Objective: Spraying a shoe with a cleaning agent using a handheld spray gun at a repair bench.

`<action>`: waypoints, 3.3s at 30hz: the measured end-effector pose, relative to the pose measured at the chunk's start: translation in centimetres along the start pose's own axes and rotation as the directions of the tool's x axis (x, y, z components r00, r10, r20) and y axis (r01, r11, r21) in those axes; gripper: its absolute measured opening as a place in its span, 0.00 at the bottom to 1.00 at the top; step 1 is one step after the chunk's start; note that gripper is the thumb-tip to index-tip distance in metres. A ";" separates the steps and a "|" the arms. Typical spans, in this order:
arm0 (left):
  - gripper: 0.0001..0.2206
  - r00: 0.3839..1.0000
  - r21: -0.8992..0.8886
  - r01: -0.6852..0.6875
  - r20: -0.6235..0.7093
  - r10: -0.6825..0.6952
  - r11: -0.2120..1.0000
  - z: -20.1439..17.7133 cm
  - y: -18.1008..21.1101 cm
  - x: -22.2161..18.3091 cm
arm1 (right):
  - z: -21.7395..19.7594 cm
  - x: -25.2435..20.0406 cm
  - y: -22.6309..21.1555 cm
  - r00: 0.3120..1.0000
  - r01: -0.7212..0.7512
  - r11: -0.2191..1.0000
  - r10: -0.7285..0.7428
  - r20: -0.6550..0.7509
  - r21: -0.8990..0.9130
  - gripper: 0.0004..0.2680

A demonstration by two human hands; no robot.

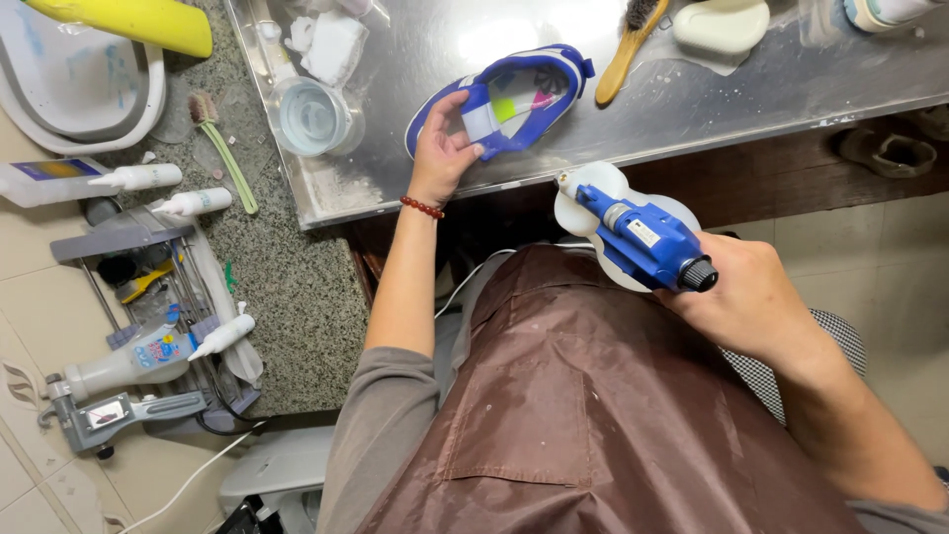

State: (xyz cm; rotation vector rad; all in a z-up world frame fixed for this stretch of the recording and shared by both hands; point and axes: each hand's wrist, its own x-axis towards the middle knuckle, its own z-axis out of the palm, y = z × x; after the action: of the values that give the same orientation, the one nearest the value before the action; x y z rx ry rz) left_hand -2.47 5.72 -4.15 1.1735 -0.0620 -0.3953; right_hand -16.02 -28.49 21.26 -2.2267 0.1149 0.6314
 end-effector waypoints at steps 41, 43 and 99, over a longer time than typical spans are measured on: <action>0.37 0.999 0.061 0.054 -0.009 -0.054 0.997 0.7 0.6 -0.3 | 0.3 -0.2 -0.3 0.994 -0.107 0.993 0.108 -0.005 0.048 0.11; 0.37 0.998 0.070 0.055 -0.013 -0.054 0.996 0.7 0.6 -0.2 | 0.4 -0.3 -0.1 0.997 -0.080 0.995 0.081 -0.010 0.056 0.11; 0.19 0.944 -0.133 0.285 -0.133 -0.302 0.949 0.0 2.0 -0.6 | -0.1 1.2 4.8 0.992 0.070 0.997 -0.074 0.100 0.038 0.12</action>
State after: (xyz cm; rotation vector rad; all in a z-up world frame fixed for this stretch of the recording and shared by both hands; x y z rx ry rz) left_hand -2.48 6.57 -2.30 1.1002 0.2687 -0.5640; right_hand -16.24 -31.64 17.50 -2.1510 -0.0060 0.6967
